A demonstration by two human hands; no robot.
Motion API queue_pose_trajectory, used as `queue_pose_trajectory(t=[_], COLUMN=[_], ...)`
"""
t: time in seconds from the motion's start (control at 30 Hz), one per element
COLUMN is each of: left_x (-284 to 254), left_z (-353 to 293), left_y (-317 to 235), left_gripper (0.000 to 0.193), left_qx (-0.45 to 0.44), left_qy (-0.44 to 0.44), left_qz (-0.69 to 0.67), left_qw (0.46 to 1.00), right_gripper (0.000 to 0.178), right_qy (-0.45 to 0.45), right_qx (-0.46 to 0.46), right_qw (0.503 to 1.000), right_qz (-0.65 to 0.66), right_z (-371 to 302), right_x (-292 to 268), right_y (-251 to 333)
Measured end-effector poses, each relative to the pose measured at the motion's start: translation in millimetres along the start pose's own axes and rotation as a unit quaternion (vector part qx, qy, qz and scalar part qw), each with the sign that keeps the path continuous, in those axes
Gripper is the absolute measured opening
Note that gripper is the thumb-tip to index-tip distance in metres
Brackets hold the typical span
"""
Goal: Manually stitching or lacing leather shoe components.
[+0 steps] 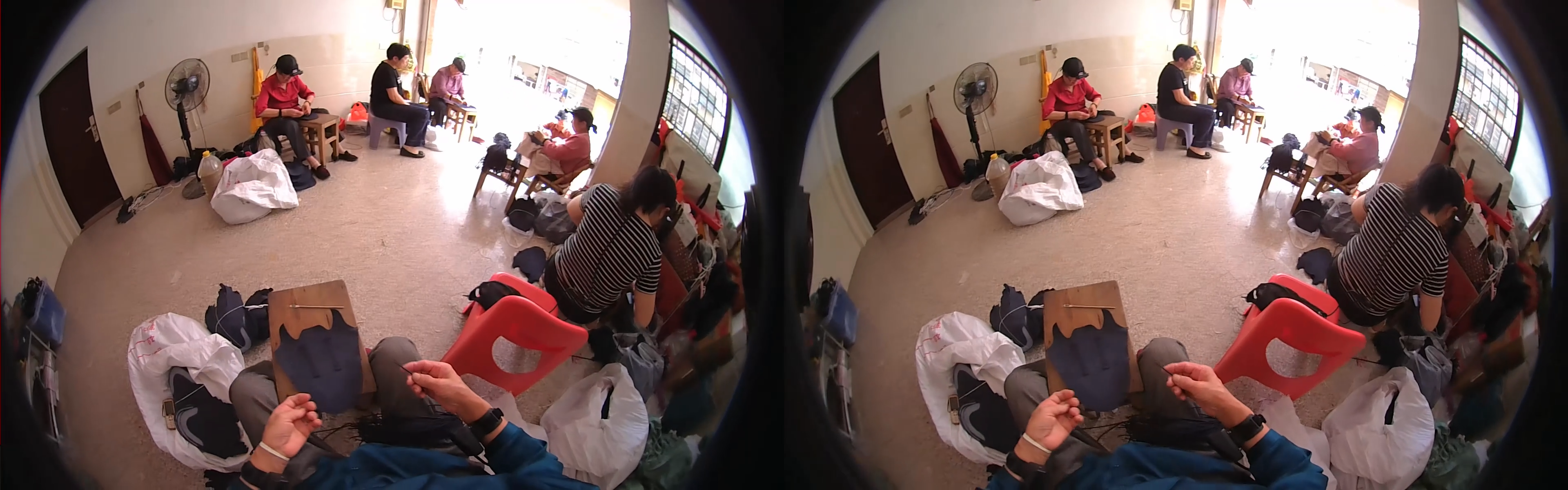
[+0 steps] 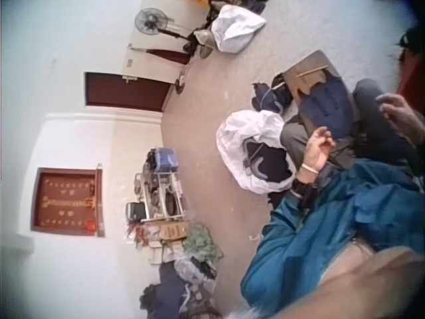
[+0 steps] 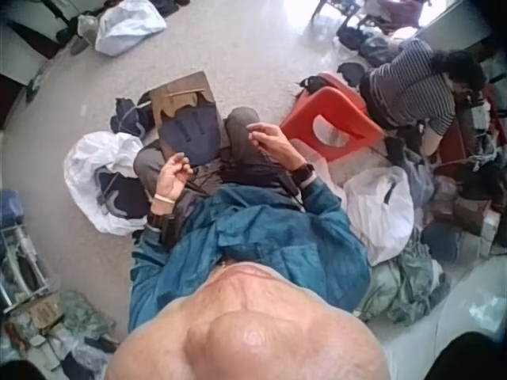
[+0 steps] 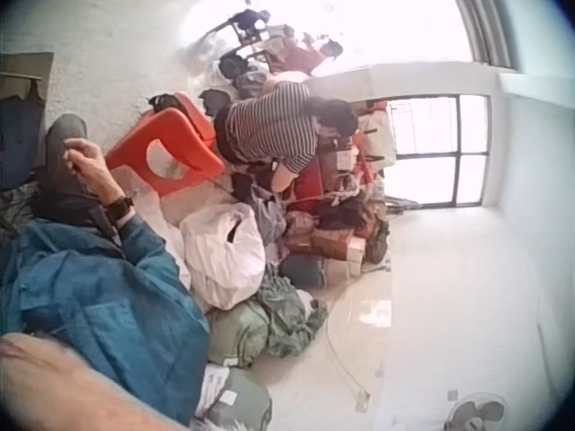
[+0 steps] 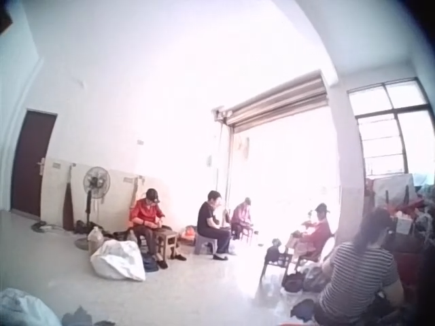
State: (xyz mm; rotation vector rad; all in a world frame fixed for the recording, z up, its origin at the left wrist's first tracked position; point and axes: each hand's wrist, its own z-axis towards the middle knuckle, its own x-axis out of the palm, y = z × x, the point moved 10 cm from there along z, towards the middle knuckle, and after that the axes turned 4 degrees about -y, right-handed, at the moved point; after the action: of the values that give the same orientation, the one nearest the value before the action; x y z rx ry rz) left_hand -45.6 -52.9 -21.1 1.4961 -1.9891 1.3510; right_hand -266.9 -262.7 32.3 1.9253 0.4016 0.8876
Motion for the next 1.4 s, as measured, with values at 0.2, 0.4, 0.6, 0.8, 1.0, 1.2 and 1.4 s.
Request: queue_pose_trajectory(t=[0.2, 0.4, 0.6, 0.8, 1.0, 1.2, 1.4], left_x=[67.8, 106.7, 112.5, 111.6, 105.4, 92.2, 75.9], left_z=[32.6, 66.5, 69.8, 68.8, 76.1, 80.0, 75.0], left_y=[-22.1, -29.7, -12.2, -1.9, 14.2, 30.3, 31.7], left_gripper=[0.027, 0.038, 0.042, 0.044, 0.042, 0.04, 0.038], left_qx=[0.049, 0.016, 0.004, 0.004, 0.0, 0.015, -0.005], left_qy=[0.083, 0.162, 0.189, 0.151, 0.166, 0.107, 0.11], left_qz=[0.013, -0.109, -0.111, -0.092, -0.103, -0.113, -0.175], left_qw=[0.995, 0.981, 0.976, 0.984, 0.981, 0.988, 0.978], right_gripper=[0.014, 0.014, 0.015, 0.007, 0.01, 0.012, 0.01], right_qy=[-0.066, -0.004, 0.008, -0.005, -0.041, -0.074, -0.078], right_qx=[0.065, 0.012, -0.029, -0.14, -0.232, -0.255, -0.158], right_qw=[0.994, 0.997, 0.996, 0.978, 0.917, 0.848, 0.919], right_qz=[-0.065, -0.07, -0.087, -0.154, -0.322, -0.458, -0.352], right_z=[19.2, 49.1, 51.3, 61.5, 58.8, 59.2, 68.7], right_x=[-11.6, 60.5, 86.8, 92.1, 111.9, 114.4, 96.9], right_y=[-28.5, 2.9, -7.3, -16.9, -3.5, -15.1, -34.4])
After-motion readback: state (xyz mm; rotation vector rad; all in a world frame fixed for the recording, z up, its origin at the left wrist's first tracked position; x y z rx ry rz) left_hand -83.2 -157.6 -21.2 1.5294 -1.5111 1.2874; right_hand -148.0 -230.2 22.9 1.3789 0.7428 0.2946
